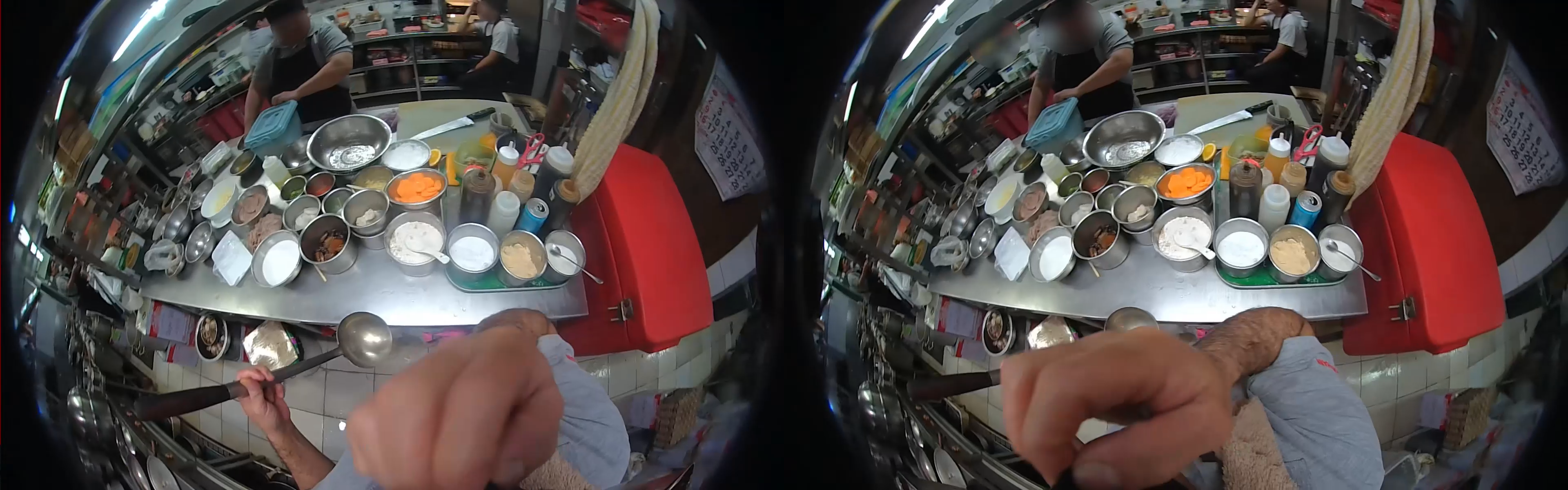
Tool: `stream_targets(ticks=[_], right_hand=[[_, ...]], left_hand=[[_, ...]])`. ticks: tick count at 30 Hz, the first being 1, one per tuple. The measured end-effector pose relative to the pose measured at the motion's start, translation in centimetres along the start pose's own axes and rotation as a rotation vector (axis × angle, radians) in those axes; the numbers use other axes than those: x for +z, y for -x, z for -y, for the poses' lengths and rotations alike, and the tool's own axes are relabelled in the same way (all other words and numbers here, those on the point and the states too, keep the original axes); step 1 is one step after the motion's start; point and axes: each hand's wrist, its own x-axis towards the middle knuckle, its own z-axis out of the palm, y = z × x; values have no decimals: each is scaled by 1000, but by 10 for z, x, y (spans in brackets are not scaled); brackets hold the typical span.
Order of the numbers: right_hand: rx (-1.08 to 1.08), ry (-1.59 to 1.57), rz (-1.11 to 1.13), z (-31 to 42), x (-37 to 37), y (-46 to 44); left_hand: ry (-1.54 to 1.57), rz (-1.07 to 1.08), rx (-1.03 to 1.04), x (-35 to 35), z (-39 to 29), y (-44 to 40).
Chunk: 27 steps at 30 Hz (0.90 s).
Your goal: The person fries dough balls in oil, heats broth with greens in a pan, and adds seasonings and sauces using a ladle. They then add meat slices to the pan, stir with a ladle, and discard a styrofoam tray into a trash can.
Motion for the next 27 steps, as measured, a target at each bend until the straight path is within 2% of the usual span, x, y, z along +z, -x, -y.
stream_targets(ticks=[1, 4, 6, 11, 14, 16, 17, 19, 20, 23, 24, 27], right_hand=[[-71, -156, 62, -15, 4, -1], [-26, -351, 56, -25, 22, 3], [29, -331, 33, -33, 27, 6], [20, -377, -57, -44, 38, 3], [113, -482, -68, -40, 38, 5], [128, -385, -20, -37, 29, 13], [205, -320, -12, -30, 18, 19], [377, -192, -74, -8, -3, 42], [435, -139, -165, 0, -12, 57], [565, 68, -753, 24, -34, 127], [568, 223, -1019, 30, -41, 155], [335, 719, -1708, 74, -71, 250]], left_hand=[[2, 10, -7, -1, 2, -4], [-16, 87, 129, -10, -1, -11], [-1, -17, 6, -11, -2, -10], [-1, -1, 20, -10, -3, -18], [3, 2, -6, -2, -4, -20], [7, 7, -14, 1, -4, -21], [10, 70, 12, -16, 3, -23], [15, 78, 64, -5, -1, -24], [93, 73, 52, -8, 0, -27], [105, 125, 21, -2, -9, -32], [112, 97, 6, 2, -10, -34], [122, 104, -13, 11, -5, -38]])
